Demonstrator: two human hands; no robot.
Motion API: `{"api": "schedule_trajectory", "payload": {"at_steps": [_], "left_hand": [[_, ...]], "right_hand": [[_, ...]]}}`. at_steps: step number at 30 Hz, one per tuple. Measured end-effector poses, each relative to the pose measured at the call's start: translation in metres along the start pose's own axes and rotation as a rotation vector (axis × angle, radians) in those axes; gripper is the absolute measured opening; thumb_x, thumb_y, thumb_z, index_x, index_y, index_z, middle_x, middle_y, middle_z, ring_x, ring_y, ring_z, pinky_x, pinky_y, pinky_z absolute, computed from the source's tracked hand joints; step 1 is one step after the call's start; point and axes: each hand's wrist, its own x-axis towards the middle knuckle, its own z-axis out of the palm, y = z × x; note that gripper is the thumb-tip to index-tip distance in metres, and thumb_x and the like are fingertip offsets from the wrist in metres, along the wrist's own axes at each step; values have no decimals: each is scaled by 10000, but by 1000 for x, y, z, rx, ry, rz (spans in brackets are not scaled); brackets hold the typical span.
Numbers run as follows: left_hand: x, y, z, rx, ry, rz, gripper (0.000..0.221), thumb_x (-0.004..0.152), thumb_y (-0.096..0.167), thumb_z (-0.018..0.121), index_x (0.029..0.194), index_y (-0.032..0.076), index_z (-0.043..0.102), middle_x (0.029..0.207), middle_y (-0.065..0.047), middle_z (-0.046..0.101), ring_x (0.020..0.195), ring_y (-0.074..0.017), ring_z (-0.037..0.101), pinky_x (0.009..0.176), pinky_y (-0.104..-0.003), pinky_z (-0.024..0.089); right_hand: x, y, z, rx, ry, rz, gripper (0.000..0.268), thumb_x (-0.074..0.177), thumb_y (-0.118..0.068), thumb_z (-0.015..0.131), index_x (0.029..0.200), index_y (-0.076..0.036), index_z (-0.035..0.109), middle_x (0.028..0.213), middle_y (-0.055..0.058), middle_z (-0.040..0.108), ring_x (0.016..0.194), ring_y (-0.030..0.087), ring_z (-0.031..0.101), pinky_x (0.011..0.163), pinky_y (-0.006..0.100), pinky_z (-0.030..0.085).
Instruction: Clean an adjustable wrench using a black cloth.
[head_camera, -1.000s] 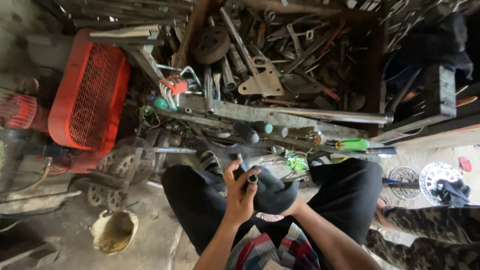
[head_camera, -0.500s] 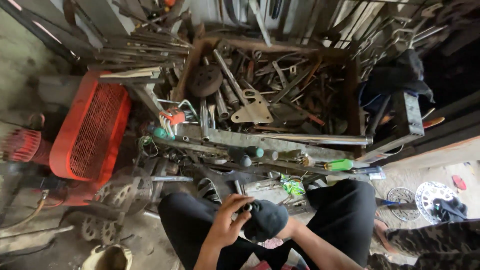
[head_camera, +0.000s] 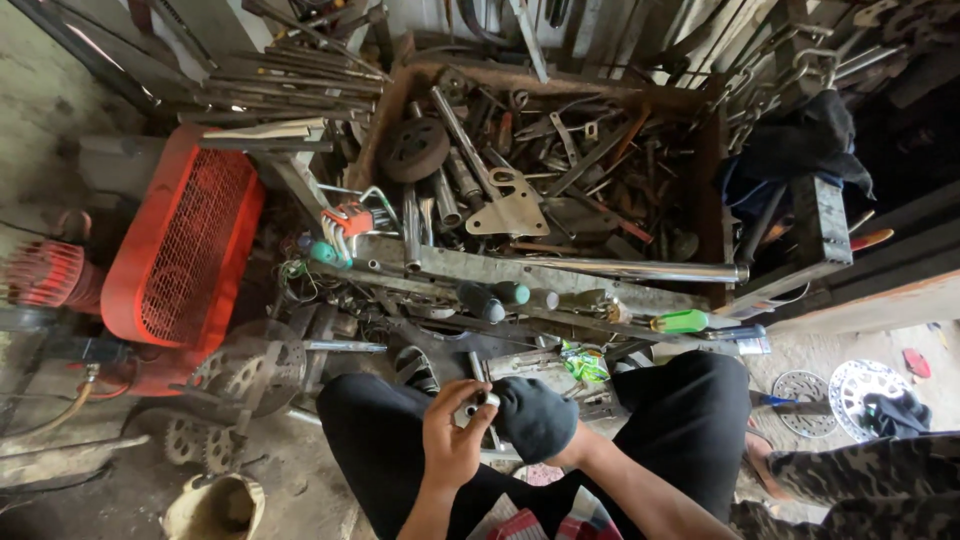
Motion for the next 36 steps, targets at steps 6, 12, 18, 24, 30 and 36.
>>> {"api": "schedule_trajectory", "payload": {"at_steps": [6, 12, 18, 24, 30, 36], "left_hand": [[-11, -44, 1, 28, 190, -55, 172, 911, 140, 723, 1026, 30, 790, 967, -67, 764, 792, -166, 683, 695, -291, 501], [-5, -56, -1, -192, 186, -171, 283, 965, 252, 663, 1132, 23, 667, 1005, -49, 695, 886, -123, 652, 756, -291, 543], [-12, -29, 35, -340, 27, -209, 254, 1026, 241, 572, 1069, 10, 667, 980, -48, 732, 951, -135, 680, 885, -268, 519], [-10, -41, 34, -420, 59, -340, 256, 1038, 227, 594, 1011, -5, 698, 924, -98, 743, 918, -158, 688, 893, -278, 504], [-7, -54, 23, -549, 43, -455, 332, 1041, 287, 615, 967, -28, 692, 861, -95, 727, 815, -165, 675, 805, -302, 504], [-2, -35, 4, -329, 16, -410, 298, 1038, 280, 565, 958, 17, 679, 798, -52, 693, 765, -130, 650, 751, -281, 500]], "right_hand": [[-3, -4, -10, 205, -42, 278, 133, 898, -239, 634, 993, -149, 657, 878, 115, 702, 845, 355, 679, 690, 466, 550], [-21, 18, 24, 22, 69, 196, 188, 888, -304, 674, 970, -136, 654, 814, 153, 684, 719, 382, 664, 590, 501, 513], [-18, 34, 48, -82, 255, -16, 259, 814, -232, 680, 1031, -99, 636, 844, 136, 671, 697, 380, 647, 528, 494, 486], [-4, -8, 2, -124, 192, 86, 325, 673, -252, 750, 947, -136, 619, 810, 115, 661, 713, 376, 660, 539, 506, 490], [-6, -12, -14, 166, -75, 386, 431, 693, -208, 765, 1033, -50, 552, 892, 160, 623, 861, 393, 638, 674, 478, 512], [-14, 18, -3, 373, 198, -150, 545, 718, -255, 818, 1179, -50, 613, 1029, 151, 683, 876, 343, 685, 733, 422, 565]]}}
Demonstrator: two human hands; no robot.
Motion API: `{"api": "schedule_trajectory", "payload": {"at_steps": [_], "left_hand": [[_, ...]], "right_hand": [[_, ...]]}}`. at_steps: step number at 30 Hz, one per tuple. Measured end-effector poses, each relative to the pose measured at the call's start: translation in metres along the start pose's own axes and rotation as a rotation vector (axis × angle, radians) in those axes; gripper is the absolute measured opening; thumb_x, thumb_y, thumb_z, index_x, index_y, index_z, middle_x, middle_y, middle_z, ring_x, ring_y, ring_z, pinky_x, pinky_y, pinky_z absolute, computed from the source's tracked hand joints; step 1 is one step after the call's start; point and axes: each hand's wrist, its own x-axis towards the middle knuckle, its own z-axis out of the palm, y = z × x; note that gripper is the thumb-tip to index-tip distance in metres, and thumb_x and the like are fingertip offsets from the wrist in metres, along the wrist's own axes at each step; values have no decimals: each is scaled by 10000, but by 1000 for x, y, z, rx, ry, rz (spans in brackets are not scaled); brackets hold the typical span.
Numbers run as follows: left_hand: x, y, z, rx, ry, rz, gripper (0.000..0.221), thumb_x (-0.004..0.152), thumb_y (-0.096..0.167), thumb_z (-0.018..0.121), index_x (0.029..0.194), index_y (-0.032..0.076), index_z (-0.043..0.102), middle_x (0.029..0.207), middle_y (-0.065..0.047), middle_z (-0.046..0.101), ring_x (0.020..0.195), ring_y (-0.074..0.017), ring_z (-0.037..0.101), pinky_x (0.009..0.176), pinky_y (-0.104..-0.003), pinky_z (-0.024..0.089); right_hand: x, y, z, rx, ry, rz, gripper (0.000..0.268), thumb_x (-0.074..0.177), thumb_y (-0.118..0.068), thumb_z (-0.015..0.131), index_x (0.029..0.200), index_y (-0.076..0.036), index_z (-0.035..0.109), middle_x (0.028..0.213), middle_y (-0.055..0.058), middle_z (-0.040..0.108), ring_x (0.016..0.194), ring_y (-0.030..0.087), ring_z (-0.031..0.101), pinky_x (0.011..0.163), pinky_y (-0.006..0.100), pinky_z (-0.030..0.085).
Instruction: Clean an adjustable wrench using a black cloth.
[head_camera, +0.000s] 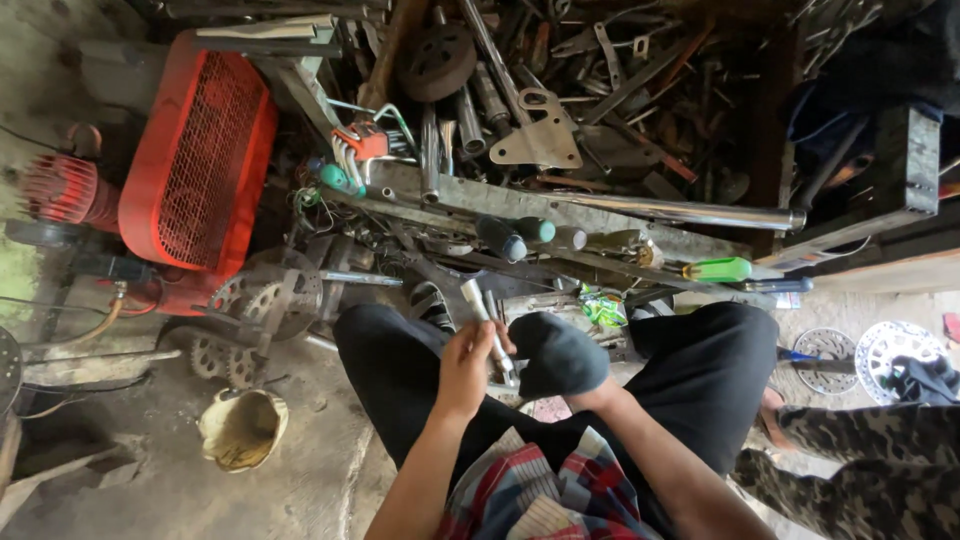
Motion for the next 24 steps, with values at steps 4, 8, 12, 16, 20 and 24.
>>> {"api": "schedule_trajectory", "payload": {"at_steps": [4, 8, 12, 16, 20, 24], "left_hand": [[-15, 16, -5, 142, -103, -53, 242, 1026, 257, 584, 972, 36, 665, 729, -61, 626, 666, -157, 628, 650, -314, 523], [-16, 38, -8, 892, -212, 273, 218, 978, 243, 697, 965, 34, 639, 812, -163, 663, 721, -337, 648, 646, -422, 500], [-11, 47, -13, 1010, -292, 348, 428, 861, 215, 760, 1164, 15, 532, 989, -206, 680, 847, -449, 659, 695, -498, 524], [2, 29, -29, 983, -425, 395, 360, 897, 109, 682, 1205, 48, 506, 1093, -156, 683, 967, -401, 672, 802, -478, 543], [5, 53, -16, 1256, -465, 541, 300, 842, 198, 732, 1069, 83, 575, 1028, -104, 663, 990, -348, 644, 813, -474, 537], [6, 45, -16, 1422, -446, 595, 264, 895, 305, 713, 1003, 96, 594, 943, -69, 618, 924, -293, 656, 731, -435, 545]], "right_hand": [[-67, 128, 42, -720, 126, 3, 542, 715, -218, 786, 1212, -54, 643, 1019, 172, 683, 920, 410, 672, 752, 489, 518], [-6, 34, -1, 385, 67, 255, 483, 806, -117, 770, 1268, -25, 662, 1085, 161, 711, 919, 315, 698, 780, 391, 561], [21, 5, -22, -5, -165, 81, 420, 737, -154, 819, 1133, -49, 731, 891, 145, 733, 753, 219, 677, 621, 341, 534], [-13, 60, 12, 827, -314, 829, 261, 903, -179, 707, 1070, 18, 749, 771, 84, 671, 627, 133, 549, 506, 326, 388], [-11, 49, 9, 414, -278, 136, 104, 895, -86, 682, 950, -2, 706, 780, 75, 680, 645, 174, 578, 557, 362, 467], [23, -25, -11, 292, -26, 7, 192, 828, -85, 639, 1002, -6, 662, 848, 86, 712, 704, 175, 671, 593, 352, 536]]}}
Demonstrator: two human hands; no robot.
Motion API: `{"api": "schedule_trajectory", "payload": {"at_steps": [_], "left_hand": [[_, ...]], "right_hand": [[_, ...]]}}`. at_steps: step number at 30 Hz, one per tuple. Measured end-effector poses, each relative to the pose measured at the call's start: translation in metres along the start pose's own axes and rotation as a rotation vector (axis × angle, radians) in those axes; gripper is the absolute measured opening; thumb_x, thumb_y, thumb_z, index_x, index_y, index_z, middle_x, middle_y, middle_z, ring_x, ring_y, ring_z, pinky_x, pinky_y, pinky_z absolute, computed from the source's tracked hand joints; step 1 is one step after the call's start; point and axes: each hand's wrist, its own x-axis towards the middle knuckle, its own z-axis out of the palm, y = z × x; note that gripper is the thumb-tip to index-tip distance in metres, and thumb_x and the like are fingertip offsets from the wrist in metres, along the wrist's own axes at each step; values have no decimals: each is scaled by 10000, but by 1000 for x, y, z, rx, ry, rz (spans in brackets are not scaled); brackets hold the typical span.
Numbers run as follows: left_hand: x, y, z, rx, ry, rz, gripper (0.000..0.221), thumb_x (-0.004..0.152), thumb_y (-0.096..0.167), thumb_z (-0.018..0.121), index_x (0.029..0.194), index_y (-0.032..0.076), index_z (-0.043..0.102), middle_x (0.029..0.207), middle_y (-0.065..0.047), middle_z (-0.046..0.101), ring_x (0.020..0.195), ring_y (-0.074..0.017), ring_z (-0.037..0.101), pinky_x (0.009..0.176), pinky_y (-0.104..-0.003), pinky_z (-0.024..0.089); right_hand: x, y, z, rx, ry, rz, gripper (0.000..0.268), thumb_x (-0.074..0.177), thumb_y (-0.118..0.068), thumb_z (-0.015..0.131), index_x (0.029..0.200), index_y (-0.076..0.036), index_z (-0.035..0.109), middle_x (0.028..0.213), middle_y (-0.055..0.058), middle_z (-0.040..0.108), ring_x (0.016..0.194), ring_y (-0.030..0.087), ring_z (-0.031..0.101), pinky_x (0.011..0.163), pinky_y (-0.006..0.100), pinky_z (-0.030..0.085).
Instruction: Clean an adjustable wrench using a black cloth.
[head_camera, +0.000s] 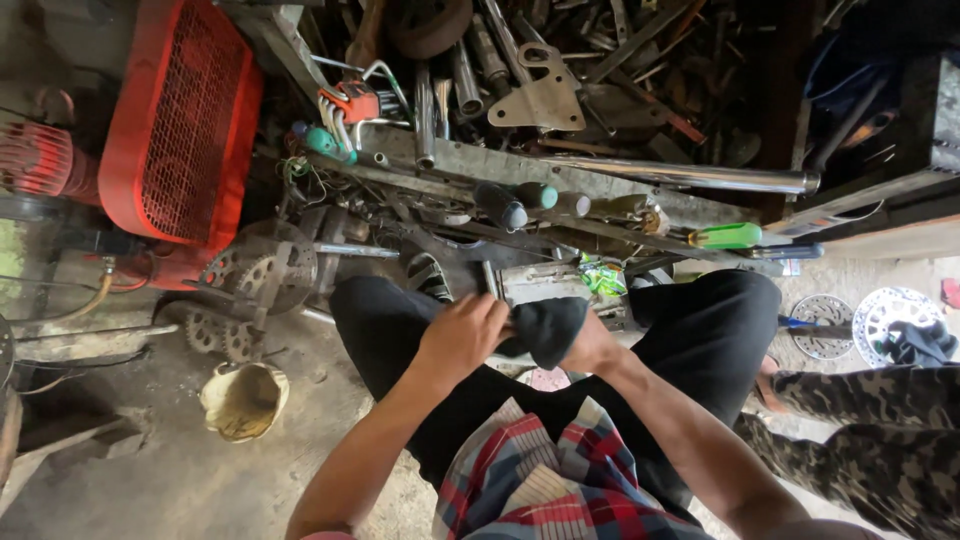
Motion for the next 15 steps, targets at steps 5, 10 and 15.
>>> {"api": "schedule_trajectory", "payload": {"at_steps": [5, 10, 15], "left_hand": [[-2, -3, 11, 46, 113, 63, 248, 924, 310, 716, 959, 99, 592, 912, -64, 601, 873, -279, 663, 712, -405, 559], [7, -8, 21, -33, 254, 51, 267, 856, 304, 770, 899, 95, 609, 874, -83, 626, 803, -305, 672, 693, -422, 558], [7, -18, 31, -397, 138, -185, 315, 911, 283, 771, 877, 23, 596, 823, -178, 675, 728, -387, 684, 600, -466, 528]], "right_hand": [[-40, 99, 13, -390, -7, 354, 192, 895, -175, 681, 777, -28, 645, 661, 146, 645, 626, 306, 616, 555, 406, 466], [-64, 163, 21, -589, 232, 196, 98, 854, -145, 698, 877, -53, 676, 776, 140, 644, 722, 320, 627, 626, 421, 474], [-35, 69, 10, -284, 390, 134, 347, 866, -169, 727, 1166, -29, 624, 1001, 120, 715, 864, 304, 699, 750, 374, 551]]}}
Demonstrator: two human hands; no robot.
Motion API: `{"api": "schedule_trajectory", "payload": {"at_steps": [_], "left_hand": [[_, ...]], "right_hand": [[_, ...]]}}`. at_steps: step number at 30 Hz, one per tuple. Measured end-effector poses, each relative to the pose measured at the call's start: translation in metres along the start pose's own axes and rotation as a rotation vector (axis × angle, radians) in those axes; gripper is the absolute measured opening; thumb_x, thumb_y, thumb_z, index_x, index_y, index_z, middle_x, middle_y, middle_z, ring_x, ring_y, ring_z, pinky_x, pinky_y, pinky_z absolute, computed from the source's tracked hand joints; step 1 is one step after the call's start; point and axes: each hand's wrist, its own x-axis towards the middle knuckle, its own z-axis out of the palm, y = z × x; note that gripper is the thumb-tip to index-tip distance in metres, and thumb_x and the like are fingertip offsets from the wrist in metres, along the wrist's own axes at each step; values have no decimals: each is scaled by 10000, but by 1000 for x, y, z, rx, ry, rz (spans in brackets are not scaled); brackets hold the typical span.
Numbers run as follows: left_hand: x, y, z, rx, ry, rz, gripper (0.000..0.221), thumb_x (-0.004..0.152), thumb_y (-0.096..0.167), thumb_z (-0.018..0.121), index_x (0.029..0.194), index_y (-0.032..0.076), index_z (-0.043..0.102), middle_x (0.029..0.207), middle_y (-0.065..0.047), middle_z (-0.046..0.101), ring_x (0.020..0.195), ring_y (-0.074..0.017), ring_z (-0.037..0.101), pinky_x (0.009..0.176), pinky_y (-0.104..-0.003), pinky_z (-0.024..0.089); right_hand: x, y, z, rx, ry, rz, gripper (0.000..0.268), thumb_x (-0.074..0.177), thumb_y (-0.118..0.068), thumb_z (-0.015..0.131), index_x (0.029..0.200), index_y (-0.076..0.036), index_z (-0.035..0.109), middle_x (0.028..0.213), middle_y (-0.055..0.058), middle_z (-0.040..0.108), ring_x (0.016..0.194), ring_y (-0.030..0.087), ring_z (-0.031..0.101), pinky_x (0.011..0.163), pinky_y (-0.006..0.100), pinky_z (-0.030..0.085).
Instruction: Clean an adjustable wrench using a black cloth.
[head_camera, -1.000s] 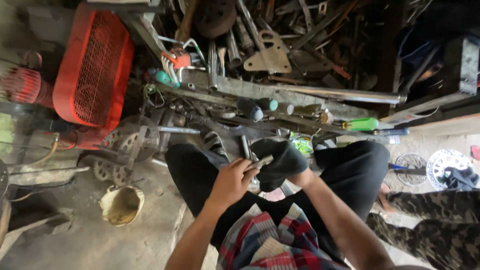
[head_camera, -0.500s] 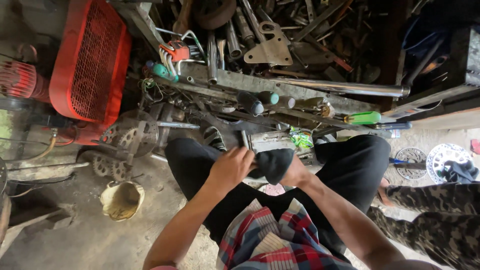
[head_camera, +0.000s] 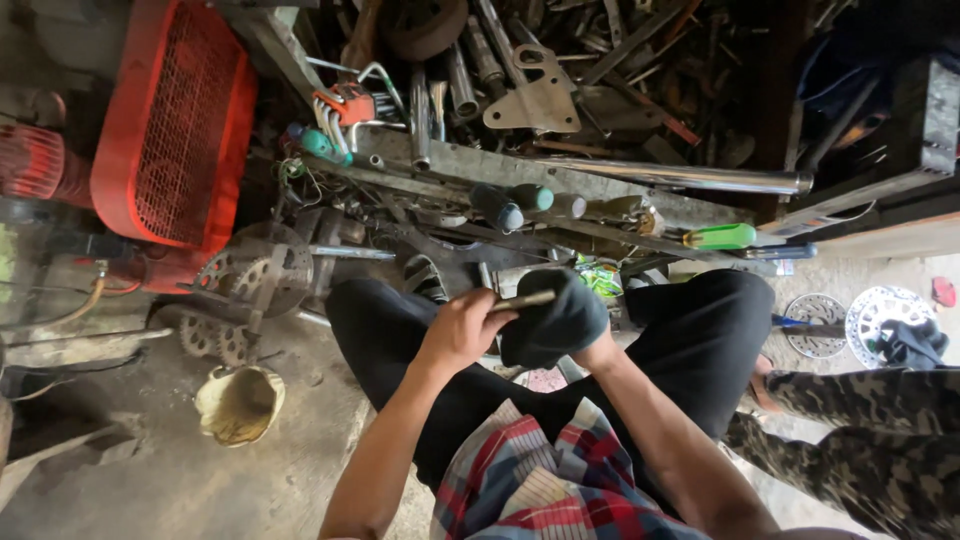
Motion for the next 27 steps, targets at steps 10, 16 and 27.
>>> {"api": "schedule_trajectory", "payload": {"at_steps": [10, 16, 27], "left_hand": [[-5, 9, -7, -206, -43, -71, 230, 902, 216, 737, 915, 11, 633, 775, -193, 680, 728, -414, 661, 600, -475, 487], [-10, 1, -6, -229, -63, -81, 194, 925, 197, 737, 912, 22, 654, 766, -174, 676, 683, -370, 663, 601, -434, 492], [-16, -4, 9, -295, -90, -151, 205, 935, 223, 719, 897, 31, 658, 712, -136, 666, 585, -276, 646, 537, -399, 457]], "right_hand": [[10, 0, -9, 25, -176, -141, 626, 723, -165, 831, 1293, -29, 612, 1174, 177, 679, 1069, 331, 651, 945, 385, 514], [-23, 79, 13, -282, -151, -70, 551, 656, -187, 877, 1157, -89, 667, 1111, 148, 692, 1034, 340, 656, 915, 377, 522], [-4, 44, 8, -95, -62, -46, 557, 809, -227, 788, 1291, -22, 601, 1124, 140, 660, 1027, 312, 624, 903, 425, 515]]}}
